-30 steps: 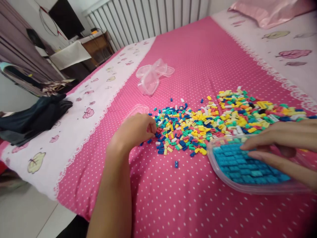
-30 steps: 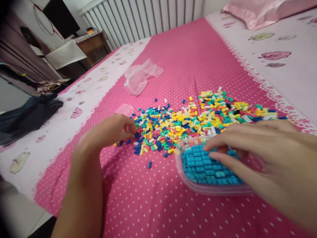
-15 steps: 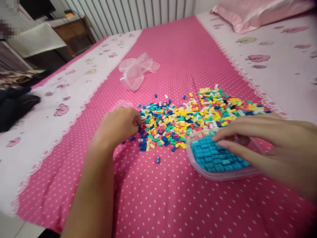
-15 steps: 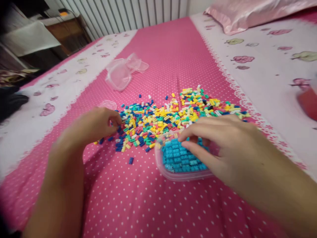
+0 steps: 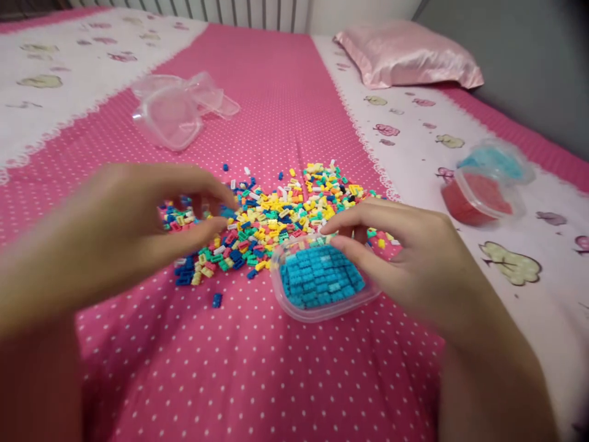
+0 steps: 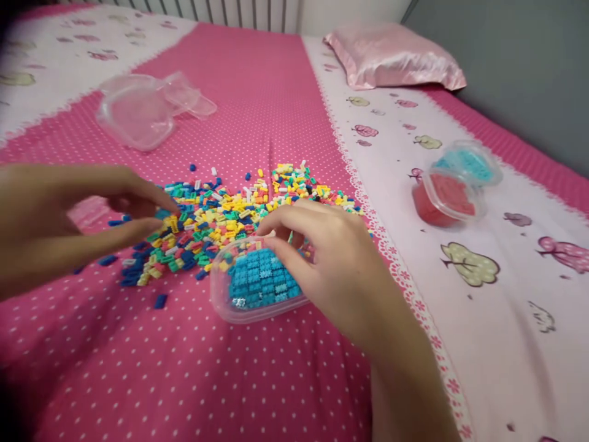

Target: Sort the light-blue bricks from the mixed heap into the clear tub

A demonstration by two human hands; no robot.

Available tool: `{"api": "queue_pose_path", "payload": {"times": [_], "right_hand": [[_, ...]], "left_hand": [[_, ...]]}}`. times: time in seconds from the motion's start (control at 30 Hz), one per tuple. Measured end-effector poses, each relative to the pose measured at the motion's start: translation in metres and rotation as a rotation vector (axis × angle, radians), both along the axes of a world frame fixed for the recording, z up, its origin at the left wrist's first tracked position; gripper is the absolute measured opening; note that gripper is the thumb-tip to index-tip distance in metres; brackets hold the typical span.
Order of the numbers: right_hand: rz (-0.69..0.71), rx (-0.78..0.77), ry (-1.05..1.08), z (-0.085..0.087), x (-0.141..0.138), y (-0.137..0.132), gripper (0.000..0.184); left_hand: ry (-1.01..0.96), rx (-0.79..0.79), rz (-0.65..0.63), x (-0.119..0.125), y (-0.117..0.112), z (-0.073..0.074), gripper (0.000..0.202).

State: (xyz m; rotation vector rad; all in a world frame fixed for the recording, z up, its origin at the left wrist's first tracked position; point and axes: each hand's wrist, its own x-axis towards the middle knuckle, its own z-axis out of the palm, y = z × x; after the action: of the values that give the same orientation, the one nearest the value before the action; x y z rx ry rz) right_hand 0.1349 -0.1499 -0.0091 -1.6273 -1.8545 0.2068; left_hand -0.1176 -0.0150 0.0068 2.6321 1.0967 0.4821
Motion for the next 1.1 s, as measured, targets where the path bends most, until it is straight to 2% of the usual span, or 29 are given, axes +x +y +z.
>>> {"api": "queue_pose_path", "payload": {"times": [0.07,0.17,0.23,0.33,0.5,0.7,0.83,0.9,1.0,1.1], "right_hand": [[0.032,0.006,0.008,0.002,0.000,0.000,0.009],[0.057,0.010,0.012,0.007,0.001,-0.001,0.015],[0.049,0.011,0.014,0.009,0.001,-0.002,0.020],[0.043,0.012,0.023,0.011,0.003,-0.004,0.025],[0.064,-0.010,-0.001,0.012,0.007,-0.009,0.014],[0.082,-0.075,0.062,0.008,0.009,-0.008,0.015],[0.059,-0.018,0.058,0.004,0.008,-0.005,0.016],[0.061,-0.008,0.044,0.003,0.007,-0.005,0.016],[0.083,-0.063,0.023,0.003,0.007,-0.006,0.015],[0.073,-0.159,0.012,0.003,0.009,-0.006,0.017]], "left_hand": [[-0.150,-0.036,-0.230,0.032,-0.025,-0.003,0.015],[-0.282,-0.194,-0.298,0.067,-0.051,-0.011,0.012],[-0.348,-0.231,-0.299,0.077,-0.055,-0.016,0.013],[-0.381,-0.239,-0.282,0.079,-0.052,-0.019,0.014],[-0.337,-0.283,-0.287,0.081,-0.054,-0.023,0.011],[-0.290,-0.277,-0.270,0.084,-0.059,-0.027,0.014],[-0.298,-0.262,-0.234,0.082,-0.058,-0.026,0.013],[-0.317,-0.277,-0.232,0.082,-0.058,-0.027,0.018],[-0.319,-0.289,-0.256,0.082,-0.058,-0.030,0.028],[-0.272,-0.265,-0.315,0.081,-0.056,-0.033,0.023]]}}
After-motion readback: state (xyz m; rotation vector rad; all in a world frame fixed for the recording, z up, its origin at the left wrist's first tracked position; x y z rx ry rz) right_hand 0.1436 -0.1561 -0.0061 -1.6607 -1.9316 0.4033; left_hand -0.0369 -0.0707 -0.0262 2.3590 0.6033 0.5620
